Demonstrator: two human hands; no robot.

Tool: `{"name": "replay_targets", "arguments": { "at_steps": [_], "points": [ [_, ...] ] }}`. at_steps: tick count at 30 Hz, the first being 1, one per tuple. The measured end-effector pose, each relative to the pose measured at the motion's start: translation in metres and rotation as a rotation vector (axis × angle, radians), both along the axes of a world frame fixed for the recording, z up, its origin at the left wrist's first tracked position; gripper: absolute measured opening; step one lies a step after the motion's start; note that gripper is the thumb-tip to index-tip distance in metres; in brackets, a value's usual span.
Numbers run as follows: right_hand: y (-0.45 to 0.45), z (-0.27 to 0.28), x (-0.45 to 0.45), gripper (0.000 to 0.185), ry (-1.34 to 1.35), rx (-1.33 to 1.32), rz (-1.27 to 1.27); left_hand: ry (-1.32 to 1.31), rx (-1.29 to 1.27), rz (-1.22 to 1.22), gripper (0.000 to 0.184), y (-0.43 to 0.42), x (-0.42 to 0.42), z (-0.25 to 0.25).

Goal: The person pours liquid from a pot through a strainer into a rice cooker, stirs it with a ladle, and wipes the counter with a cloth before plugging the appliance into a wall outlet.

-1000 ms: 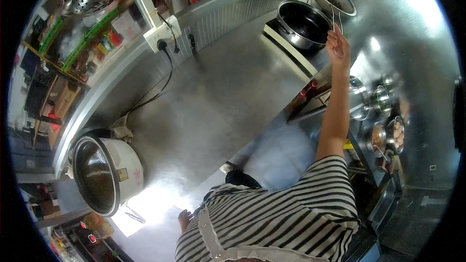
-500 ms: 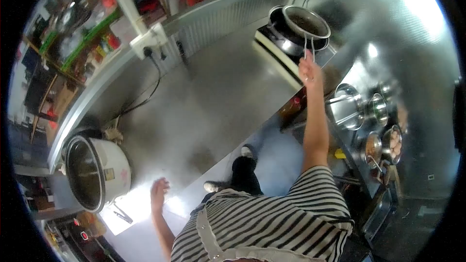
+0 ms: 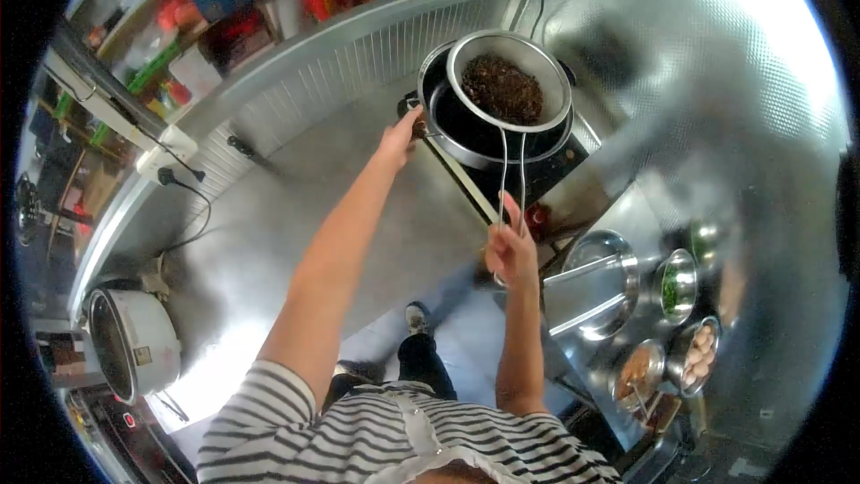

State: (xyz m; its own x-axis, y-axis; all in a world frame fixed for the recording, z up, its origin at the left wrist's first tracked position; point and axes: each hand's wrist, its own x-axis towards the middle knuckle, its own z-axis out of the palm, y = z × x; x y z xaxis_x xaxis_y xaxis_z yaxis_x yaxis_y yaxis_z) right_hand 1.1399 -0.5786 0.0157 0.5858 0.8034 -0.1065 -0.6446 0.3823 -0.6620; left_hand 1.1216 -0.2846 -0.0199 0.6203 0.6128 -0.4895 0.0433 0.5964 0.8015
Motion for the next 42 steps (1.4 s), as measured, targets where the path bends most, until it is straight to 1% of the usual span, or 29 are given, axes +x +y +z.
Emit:
{"name": "replay_targets", "arguments": {
  "at_steps": [2, 4, 5, 8, 9, 10, 12, 13, 15, 17, 18, 20, 22, 23, 24, 26, 28, 29, 30, 32, 34, 35, 37, 38, 39, 40, 42],
  "points": [
    [-0.005, 0.006, 0.001, 0.062, 0.01, -0.03, 0.017, -0.018, -0.014, 0.119, 0.025, -0.005, 0.016, -0.002],
    [-0.013, 0.016, -0.002, 0.063, 0.039, -0.055, 0.046, -0.07, -0.052, 0.214, 0.021, -0.011, 0.02, -0.001],
    [-0.014, 0.018, 0.0, 0.063, 0.046, -0.062, 0.058, -0.116, -0.128, 0.273, 0.018, -0.016, 0.023, 0.001],
    [-0.023, 0.017, 0.001, 0.064, 0.024, -0.052, 0.073, -0.508, -0.219, 0.324, 0.02, -0.031, 0.024, -0.002],
    [-0.028, 0.025, -0.001, 0.064, 0.043, -0.062, 0.091, -0.522, -0.265, 0.357, 0.021, -0.038, 0.021, 0.007],
    [-0.036, 0.03, -0.003, 0.064, 0.025, -0.119, 0.09, -0.584, -0.274, 0.39, 0.023, -0.039, 0.02, 0.003],
    [-0.044, 0.036, -0.003, 0.065, -0.026, -0.204, 0.088, -0.594, -0.294, 0.422, 0.023, -0.043, 0.008, 0.015],
    [-0.048, 0.034, -0.005, 0.065, 0.001, -0.219, 0.05, -0.605, -0.269, 0.412, 0.023, -0.045, -0.002, 0.024],
    [-0.061, 0.043, -0.009, 0.059, -0.087, -0.249, 0.127, -0.617, -0.224, 0.402, 0.022, -0.051, -0.029, 0.038],
    [-0.073, 0.051, -0.013, 0.057, -0.144, -0.276, 0.184, -0.622, -0.189, 0.423, 0.021, -0.056, -0.06, 0.051],
    [-0.08, 0.05, -0.014, 0.058, -0.221, -0.3, 0.208, -0.603, -0.152, 0.438, 0.021, -0.062, -0.078, 0.063],
    [-0.089, 0.054, -0.019, 0.061, -0.141, -0.168, 0.3, -0.591, -0.047, 0.442, 0.022, -0.065, -0.119, 0.067],
    [-0.098, 0.068, -0.029, 0.065, -0.127, -0.191, 0.341, -0.572, -0.05, 0.477, 0.022, -0.076, -0.164, 0.087],
    [-0.103, 0.074, -0.034, 0.067, -0.123, -0.201, 0.364, -0.538, 0.03, 0.514, 0.022, -0.085, -0.187, 0.099],
    [-0.109, 0.074, -0.037, 0.067, -0.098, -0.185, 0.394, -0.587, -0.022, 0.521, 0.021, -0.089, -0.209, 0.106],
    [-0.113, 0.075, -0.047, 0.068, -0.048, -0.162, 0.471, -0.544, 0.058, 0.619, 0.022, -0.108, -0.253, 0.135],
    [-0.11, 0.08, -0.059, 0.07, -0.066, -0.128, 0.579, -0.536, 0.145, 0.692, 0.022, -0.128, -0.3, 0.156],
    [-0.107, 0.082, -0.065, 0.07, -0.084, -0.178, 0.626, -0.522, 0.187, 0.733, 0.022, -0.139, -0.323, 0.165],
    [-0.103, 0.088, -0.071, 0.069, -0.079, -0.193, 0.713, -0.508, 0.236, 0.773, 0.022, -0.15, -0.347, 0.175],
    [-0.094, 0.092, -0.08, 0.072, -0.178, -0.209, 0.884, -0.498, 0.315, 0.818, 0.02, -0.171, -0.391, 0.196],
    [-0.076, 0.096, -0.098, 0.073, -0.087, -0.176, 1.063, -0.481, 0.4, 0.88, 0.017, -0.19, -0.442, 0.216],
    [-0.068, 0.095, -0.112, 0.073, -0.086, -0.156, 1.13, -0.434, 0.419, 0.997, 0.013, -0.203, -0.463, 0.227],
    [-0.048, 0.099, -0.144, 0.069, -0.135, -0.115, 1.261, -0.309, 0.593, 1.088, 0.011, -0.222, -0.507, 0.247],
    [-0.039, 0.108, -0.143, 0.068, -0.057, -0.086, 1.359, -0.387, 0.515, 1.171, 0.011, -0.236, -0.499, 0.27],
    [-0.027, 0.112, -0.173, 0.068, -0.042, -0.107, 1.406, -0.346, 0.566, 1.188, 0.012, -0.242, -0.533, 0.278],
    [-0.017, 0.115, -0.194, 0.068, -0.019, -0.133, 1.442, -0.378, 0.627, 1.221, 0.014, -0.243, -0.553, 0.288],
    [0.01, 0.114, -0.238, 0.065, 0.038, -0.04, 1.6, -0.211, 0.809, 1.223, 0.018, -0.243, -0.6, 0.308]
  ]
}}
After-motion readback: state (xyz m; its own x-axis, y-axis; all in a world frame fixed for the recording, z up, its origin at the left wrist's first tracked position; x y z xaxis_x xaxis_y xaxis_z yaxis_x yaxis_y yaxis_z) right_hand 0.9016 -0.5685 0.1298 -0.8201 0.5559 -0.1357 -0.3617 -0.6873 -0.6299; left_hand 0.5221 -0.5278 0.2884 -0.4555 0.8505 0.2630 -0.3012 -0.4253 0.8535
